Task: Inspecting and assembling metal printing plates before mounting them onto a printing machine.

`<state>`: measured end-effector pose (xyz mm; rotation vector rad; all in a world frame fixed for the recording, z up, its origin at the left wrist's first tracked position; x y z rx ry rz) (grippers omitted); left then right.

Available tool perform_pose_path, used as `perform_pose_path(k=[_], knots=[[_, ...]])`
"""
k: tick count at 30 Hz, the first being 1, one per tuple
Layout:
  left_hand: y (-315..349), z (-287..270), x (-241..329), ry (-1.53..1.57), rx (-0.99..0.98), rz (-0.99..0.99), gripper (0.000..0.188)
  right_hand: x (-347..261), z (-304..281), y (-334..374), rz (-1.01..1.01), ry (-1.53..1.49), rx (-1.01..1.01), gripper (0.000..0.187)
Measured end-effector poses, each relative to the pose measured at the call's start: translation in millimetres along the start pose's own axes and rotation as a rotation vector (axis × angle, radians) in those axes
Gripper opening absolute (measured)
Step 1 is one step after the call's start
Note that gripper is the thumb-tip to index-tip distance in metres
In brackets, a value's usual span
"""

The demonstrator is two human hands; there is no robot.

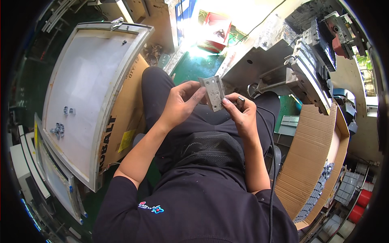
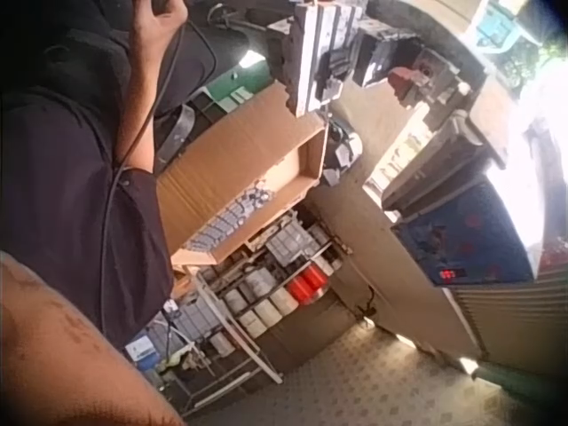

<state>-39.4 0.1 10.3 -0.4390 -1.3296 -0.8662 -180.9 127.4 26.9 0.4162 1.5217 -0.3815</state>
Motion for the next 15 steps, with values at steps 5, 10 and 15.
perform_pose_path(k=[5,10,15], knots=[[0.5,-1.1,0.1,-0.018,0.01,0.018,0.02,1.2,-0.4,0.5,-0.002,0.0,-0.002,0.014],[0.9,-2.8,0.0,-0.035,0.023,0.039,0.019,0.5,1.2,1.5,-0.009,-0.008,0.002,0.014],[-0.7,-5.4,-6.3,-0.048,0.032,0.037,0.021,1.2,1.0,1.8,-0.014,0.013,-0.002,0.014]])
Point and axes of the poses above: each hand's wrist, its own y-axis away from the middle knuckle, its own z-axis out of the palm, x = y × z, the point moved 3 cm from there along -y, towards the middle knuckle, and after that the axes turned 8 degrees about -z, right-handed, at the moved point
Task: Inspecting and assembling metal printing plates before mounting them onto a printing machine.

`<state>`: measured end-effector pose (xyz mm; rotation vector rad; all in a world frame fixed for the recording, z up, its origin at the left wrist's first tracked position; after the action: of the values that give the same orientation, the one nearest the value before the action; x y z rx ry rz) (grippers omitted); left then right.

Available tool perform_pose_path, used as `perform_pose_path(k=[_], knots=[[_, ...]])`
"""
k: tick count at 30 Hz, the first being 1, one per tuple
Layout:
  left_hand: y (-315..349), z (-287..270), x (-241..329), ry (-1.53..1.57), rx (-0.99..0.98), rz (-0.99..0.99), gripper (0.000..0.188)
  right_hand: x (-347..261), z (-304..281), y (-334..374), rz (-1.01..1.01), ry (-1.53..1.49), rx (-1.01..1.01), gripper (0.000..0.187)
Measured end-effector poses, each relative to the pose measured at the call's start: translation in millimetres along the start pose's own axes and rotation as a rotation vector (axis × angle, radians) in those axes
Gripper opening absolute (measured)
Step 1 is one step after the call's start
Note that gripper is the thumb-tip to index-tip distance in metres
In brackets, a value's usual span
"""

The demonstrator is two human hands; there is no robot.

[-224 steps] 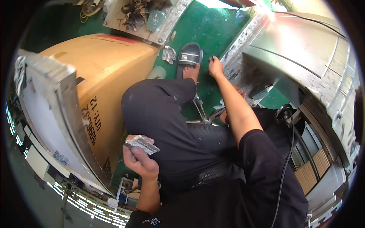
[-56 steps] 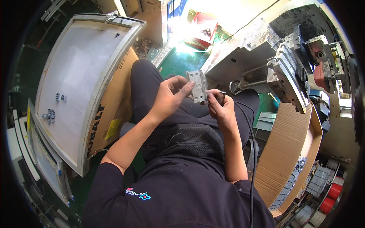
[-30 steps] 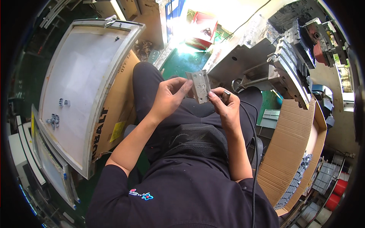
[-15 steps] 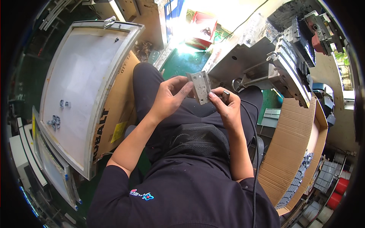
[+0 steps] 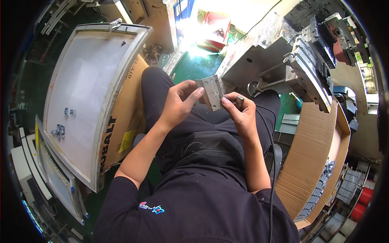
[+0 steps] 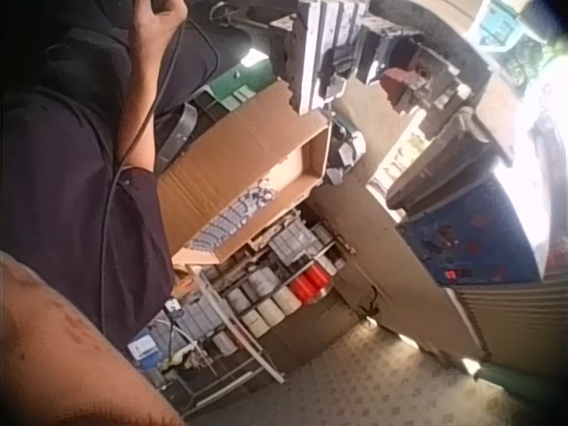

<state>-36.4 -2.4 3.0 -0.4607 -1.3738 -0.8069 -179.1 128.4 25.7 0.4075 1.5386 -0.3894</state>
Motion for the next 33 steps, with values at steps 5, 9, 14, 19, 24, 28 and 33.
perform_pose_path(k=[5,9,14,19,24,28,33], knots=[[0,0,0,-0.006,-0.015,-0.015,0.02,2,-1,-1,-0.012,0.004,-0.005,0.013],[-1,-1,0,0.008,-0.037,-0.014,0.02,3,-1,-1,-0.021,-0.003,0.001,0.013],[0,5,3,0.004,-0.028,0.003,0.02,5,0,-1,-0.036,0.006,-0.013,0.014],[-1,4,-3,-0.041,-0.02,-0.002,0.021,7,0,-1,-0.05,0.023,-0.009,0.016],[0,7,-2,-0.001,-0.015,0.0,0.021,9,-1,-1,-0.048,0.032,-0.001,0.017],[0,6,-2,-0.008,-0.017,-0.005,0.021,8,-2,-1,-0.058,0.054,-0.004,0.017],[-1,3,-6,-0.053,-0.089,-0.068,0.026,7,-2,-1,-0.076,0.047,0.014,0.017]])
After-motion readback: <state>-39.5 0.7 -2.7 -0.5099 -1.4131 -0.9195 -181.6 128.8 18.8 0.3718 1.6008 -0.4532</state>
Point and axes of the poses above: each hand's wrist, its own y-axis away from the middle knuckle, its own z-axis out of the palm, x = y × z, the point moved 3 cm from there along -y, towards the middle knuckle, and after that the axes turned 8 degrees about -z, right-handed, at the moved point
